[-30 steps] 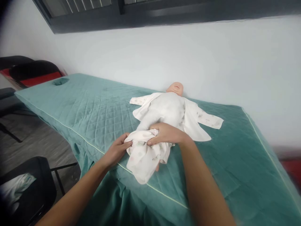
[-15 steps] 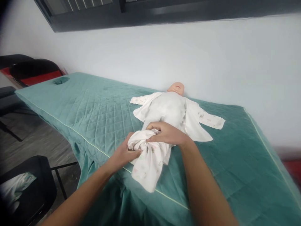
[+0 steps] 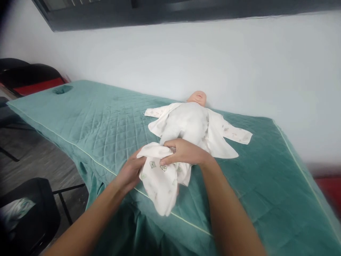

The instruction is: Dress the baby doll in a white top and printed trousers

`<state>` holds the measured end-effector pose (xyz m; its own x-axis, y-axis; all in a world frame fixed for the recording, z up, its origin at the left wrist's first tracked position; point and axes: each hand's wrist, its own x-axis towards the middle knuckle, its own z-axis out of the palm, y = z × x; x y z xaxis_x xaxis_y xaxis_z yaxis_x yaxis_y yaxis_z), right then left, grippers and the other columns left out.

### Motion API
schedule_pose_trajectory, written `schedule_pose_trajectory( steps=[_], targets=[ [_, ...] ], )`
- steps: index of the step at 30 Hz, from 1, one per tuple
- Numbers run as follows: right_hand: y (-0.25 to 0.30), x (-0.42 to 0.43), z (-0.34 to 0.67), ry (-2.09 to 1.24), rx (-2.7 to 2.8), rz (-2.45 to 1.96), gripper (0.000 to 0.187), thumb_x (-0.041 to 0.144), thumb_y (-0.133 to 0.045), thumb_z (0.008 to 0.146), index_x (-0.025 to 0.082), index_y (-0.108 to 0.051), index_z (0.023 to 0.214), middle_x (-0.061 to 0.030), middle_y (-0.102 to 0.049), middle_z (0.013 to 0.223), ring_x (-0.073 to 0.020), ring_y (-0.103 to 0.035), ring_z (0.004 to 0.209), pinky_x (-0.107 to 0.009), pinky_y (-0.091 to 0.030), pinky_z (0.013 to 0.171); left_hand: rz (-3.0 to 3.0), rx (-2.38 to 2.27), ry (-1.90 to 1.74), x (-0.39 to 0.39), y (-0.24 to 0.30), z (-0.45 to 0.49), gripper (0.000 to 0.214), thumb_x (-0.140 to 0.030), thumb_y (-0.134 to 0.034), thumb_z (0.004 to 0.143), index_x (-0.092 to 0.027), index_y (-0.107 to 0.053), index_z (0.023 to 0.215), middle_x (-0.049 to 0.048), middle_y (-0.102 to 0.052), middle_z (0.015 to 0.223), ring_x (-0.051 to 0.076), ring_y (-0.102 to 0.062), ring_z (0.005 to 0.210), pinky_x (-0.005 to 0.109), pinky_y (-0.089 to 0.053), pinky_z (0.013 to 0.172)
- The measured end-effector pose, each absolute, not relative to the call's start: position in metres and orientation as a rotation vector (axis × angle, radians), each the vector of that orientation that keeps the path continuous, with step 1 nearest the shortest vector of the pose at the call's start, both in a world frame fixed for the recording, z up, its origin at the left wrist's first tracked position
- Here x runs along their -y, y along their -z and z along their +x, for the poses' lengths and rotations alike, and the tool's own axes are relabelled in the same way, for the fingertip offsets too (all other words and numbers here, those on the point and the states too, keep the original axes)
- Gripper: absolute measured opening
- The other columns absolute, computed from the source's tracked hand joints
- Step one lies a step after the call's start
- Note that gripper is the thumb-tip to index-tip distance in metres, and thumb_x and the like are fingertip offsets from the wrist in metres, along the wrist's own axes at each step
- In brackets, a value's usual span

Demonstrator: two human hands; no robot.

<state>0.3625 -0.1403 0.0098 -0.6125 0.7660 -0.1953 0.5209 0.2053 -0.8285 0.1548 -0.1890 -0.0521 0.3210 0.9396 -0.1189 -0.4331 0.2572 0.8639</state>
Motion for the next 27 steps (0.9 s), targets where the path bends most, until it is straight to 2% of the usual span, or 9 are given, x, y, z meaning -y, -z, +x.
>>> schedule_pose_trajectory(
  steps=[2, 5, 10, 15, 20, 27],
  targets=[
    [-0.009, 0.140, 0.363, -1.330, 2.202, -1.216, 0.033, 0.048, -0.074, 0.074, 0.020, -0.057, 0.075, 0.0036, -0.050, 0.074, -0.0139, -0.046, 0.070, -0.026, -0.031, 0.060, 0.808, -0.722, -1.036, 0.185, 0.056, 0.155, 0.051, -0.034, -0.079, 0.070, -0.014, -0.068, 0.116, 0.0072, -0.073, 0.086, 0.020, -0.065, 0.072, 0.029, -0.047, 0.067],
    [-0.007, 0.139, 0.365, -1.332, 2.140, -1.178, 0.027, 0.043, -0.072, 0.076, 0.020, -0.057, 0.077, 0.0036, -0.050, 0.075, -0.0138, -0.045, 0.071, -0.026, -0.032, 0.062, 0.832, -0.742, -0.985, 0.182, 0.057, 0.151, 0.051, -0.035, -0.081, 0.069, -0.013, -0.071, 0.113, 0.0087, -0.074, 0.086, 0.020, -0.066, 0.072, 0.029, -0.047, 0.065],
    [-0.006, 0.137, 0.366, -1.350, 2.124, -1.187, 0.022, 0.035, -0.072, 0.072, 0.021, -0.056, 0.076, 0.0035, -0.053, 0.076, -0.0138, -0.048, 0.071, -0.025, -0.034, 0.061, 0.948, -0.851, -0.829, 0.197, 0.047, 0.139, 0.044, -0.037, -0.084, 0.067, -0.015, -0.075, 0.105, 0.0067, -0.073, 0.084, 0.019, -0.061, 0.072, 0.026, -0.043, 0.061],
    [-0.003, 0.138, 0.361, -1.276, 2.197, -1.285, 0.019, 0.031, -0.072, 0.067, 0.021, -0.059, 0.074, 0.0024, -0.059, 0.078, -0.0161, -0.054, 0.074, -0.025, -0.035, 0.061, 0.876, -0.954, -0.829, 0.228, 0.042, 0.138, 0.044, -0.044, -0.080, 0.073, -0.015, -0.074, 0.106, 0.0072, -0.071, 0.085, 0.018, -0.058, 0.071, 0.026, -0.041, 0.062],
    [-0.002, 0.137, 0.359, -1.207, 2.300, -1.319, 0.019, 0.033, -0.073, 0.065, 0.020, -0.060, 0.071, 0.0024, -0.062, 0.076, -0.0166, -0.055, 0.074, -0.026, -0.034, 0.059, 0.841, -1.052, -0.831, 0.246, 0.047, 0.142, 0.038, -0.046, -0.081, 0.070, -0.015, -0.071, 0.088, 0.0049, -0.067, 0.078, 0.016, -0.055, 0.067, 0.025, -0.039, 0.060],
    [0.000, 0.138, 0.358, -1.073, 2.354, -1.383, 0.024, 0.041, -0.072, 0.067, 0.020, -0.059, 0.066, 0.0027, -0.059, 0.070, -0.0145, -0.048, 0.067, -0.027, -0.029, 0.056, 1.076, -1.352, -0.927, 0.242, 0.058, 0.143, 0.021, -0.034, -0.074, 0.074, -0.017, -0.061, 0.072, -0.0028, -0.053, 0.066, 0.013, -0.045, 0.063, 0.023, -0.033, 0.056]
  ],
)
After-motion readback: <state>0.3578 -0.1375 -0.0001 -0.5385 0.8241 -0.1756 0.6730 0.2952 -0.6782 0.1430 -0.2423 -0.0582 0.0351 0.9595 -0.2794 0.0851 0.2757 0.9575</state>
